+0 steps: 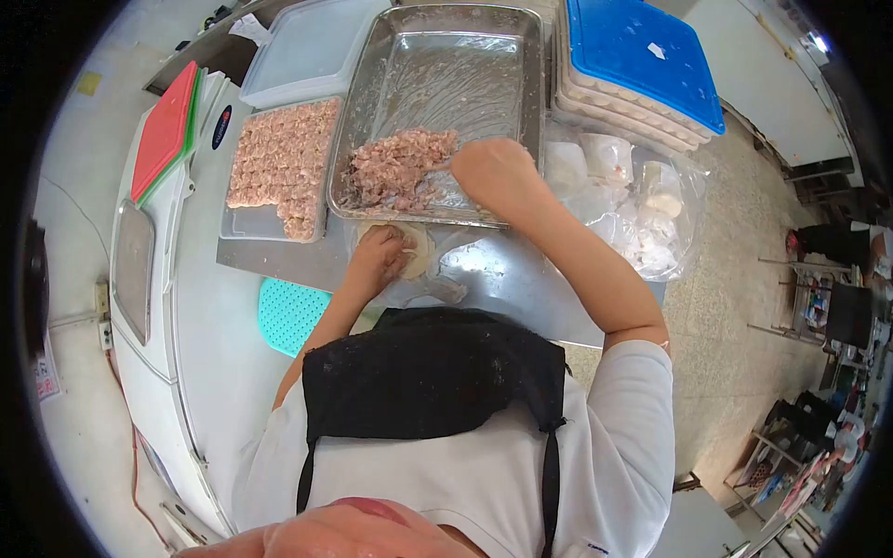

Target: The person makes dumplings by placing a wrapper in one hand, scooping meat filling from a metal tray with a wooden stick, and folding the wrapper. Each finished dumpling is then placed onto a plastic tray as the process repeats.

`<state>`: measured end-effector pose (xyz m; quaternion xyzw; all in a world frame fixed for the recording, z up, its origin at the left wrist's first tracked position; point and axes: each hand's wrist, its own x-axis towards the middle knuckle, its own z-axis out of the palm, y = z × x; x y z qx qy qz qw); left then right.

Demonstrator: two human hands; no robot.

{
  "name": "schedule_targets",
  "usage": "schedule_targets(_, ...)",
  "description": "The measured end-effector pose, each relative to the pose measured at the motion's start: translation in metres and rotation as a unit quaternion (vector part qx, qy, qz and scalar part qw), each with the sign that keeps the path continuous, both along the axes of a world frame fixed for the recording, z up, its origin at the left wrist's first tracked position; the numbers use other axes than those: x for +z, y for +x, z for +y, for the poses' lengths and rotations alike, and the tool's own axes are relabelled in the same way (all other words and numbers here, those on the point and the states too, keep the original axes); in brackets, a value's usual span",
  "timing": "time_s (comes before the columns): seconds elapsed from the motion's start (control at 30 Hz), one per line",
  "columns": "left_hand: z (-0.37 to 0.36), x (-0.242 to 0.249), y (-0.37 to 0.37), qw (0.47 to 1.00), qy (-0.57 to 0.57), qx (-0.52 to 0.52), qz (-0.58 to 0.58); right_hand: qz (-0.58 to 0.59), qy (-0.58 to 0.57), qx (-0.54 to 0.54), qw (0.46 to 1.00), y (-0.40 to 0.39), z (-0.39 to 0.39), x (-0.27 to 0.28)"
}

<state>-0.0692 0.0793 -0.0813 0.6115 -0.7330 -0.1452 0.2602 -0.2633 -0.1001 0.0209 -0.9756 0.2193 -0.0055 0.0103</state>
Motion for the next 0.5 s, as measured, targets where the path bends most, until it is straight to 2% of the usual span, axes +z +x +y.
schedule_targets(0.07, 0.002, 0.001, 0.004, 0.999, 0.038, 0.006, 0.001, -0.023, -0.02, 0.04, 0.999, 0.006, -0.003, -0.038)
schedule_targets(0.1, 0.002, 0.003, 0.006, 0.998, 0.049, -0.006, 0.041, -0.026, -0.019, 0.042, 0.999, 0.006, 0.003, -0.037)
schedule_targets(0.17, 0.002, 0.009, 0.012, 0.995, 0.06, -0.016, 0.082, -0.02, 0.037, 0.095, 0.995, 0.002, 0.02, -0.025)
schedule_targets(0.2, 0.004, 0.012, 0.014, 0.991, 0.072, 0.008, 0.112, 0.017, 0.028, 0.085, 0.996, -0.003, 0.014, -0.005)
schedule_targets(0.27, 0.006, 0.023, 0.017, 0.985, 0.085, 0.035, 0.144, 0.018, 0.028, 0.058, 0.998, -0.001, -0.001, 0.016)
schedule_targets(0.33, 0.003, 0.039, 0.022, 0.93, 0.239, 0.143, 0.24, 0.02, 0.024, 0.031, 0.999, 0.008, -0.004, 0.013)
schedule_targets(0.4, 0.003, 0.045, 0.027, 0.938, 0.213, 0.122, 0.245, 0.008, 0.178, 0.009, 0.984, 0.021, 0.004, -0.013)
schedule_targets(0.47, 0.004, 0.048, 0.033, 0.945, 0.189, 0.095, 0.25, 0.014, 0.185, -0.005, 0.983, 0.023, 0.005, -0.044)
schedule_targets(0.5, 0.003, 0.05, 0.039, 0.939, 0.179, 0.085, 0.28, 0.018, 0.191, -0.019, 0.981, 0.025, 0.004, -0.043)
